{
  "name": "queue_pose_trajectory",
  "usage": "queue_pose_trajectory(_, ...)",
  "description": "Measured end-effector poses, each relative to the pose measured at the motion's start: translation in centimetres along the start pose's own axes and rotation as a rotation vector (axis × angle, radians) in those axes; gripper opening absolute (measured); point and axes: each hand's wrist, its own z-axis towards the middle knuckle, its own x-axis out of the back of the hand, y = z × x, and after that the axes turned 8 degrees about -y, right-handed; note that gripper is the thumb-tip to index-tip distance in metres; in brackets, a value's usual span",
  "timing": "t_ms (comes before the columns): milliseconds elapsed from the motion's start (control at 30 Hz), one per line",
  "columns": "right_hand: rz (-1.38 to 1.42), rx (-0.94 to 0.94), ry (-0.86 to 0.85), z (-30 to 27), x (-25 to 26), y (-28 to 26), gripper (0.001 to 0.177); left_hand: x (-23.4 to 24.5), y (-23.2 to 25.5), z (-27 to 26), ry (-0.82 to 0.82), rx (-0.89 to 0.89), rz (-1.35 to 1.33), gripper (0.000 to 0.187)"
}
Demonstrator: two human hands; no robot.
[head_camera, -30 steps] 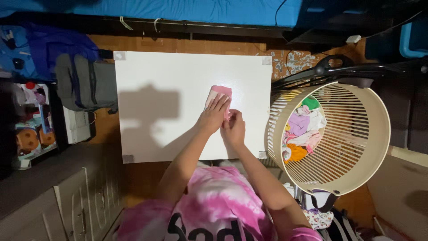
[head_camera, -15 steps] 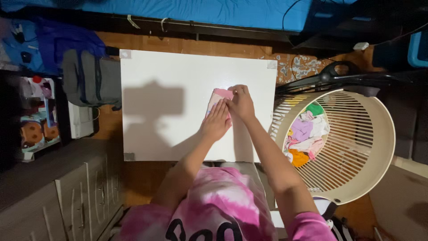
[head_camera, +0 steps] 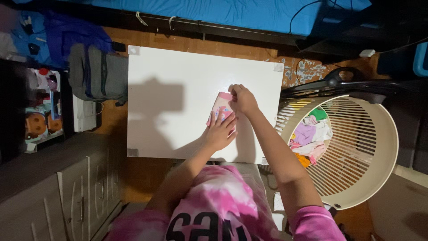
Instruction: The person folds several pieces of clean clothing one by one on a white folding board. They pick up a white shirt, a white tank top, a pink garment, and a yellow tank top from a laundry basket, fold each neatly, and place them into a growing stack on a nearby surface.
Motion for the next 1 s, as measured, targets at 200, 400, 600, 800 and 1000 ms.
queue_pose_trajectory(200,-0.198,-0.167,-0.133,0.0,0.3,-1.9,0.029,-7.9,-4.4,1.1,0.232,0.415,-1.611,0.072)
queue_pose_trajectory(400,-0.128,0.055,0.008,-5.2,-2.1,-5.1,0.034,-9.0,-9.9,2.1,-0.036,0.798,-2.138,0.089)
queue_pose_trajectory(600,-0.1,0.235,0.066,-10.6,-5.8,-7.6,0.039,-4.4,-8.4,1.2,0.017,0.761,-1.829,0.06)
queue_pose_trajectory(800,0.114,-0.134,0.036,-10.8,-7.2,-5.0,0.023,-2.7,-7.4,1.0,-0.025,0.772,-1.463,0.036)
queue_pose_trajectory(1000,0.539,-0.335,-0.068,-8.2,-6.8,-0.5,0.043,-4.1,-8.1,0.5,-0.007,0.624,-1.34,0.035)
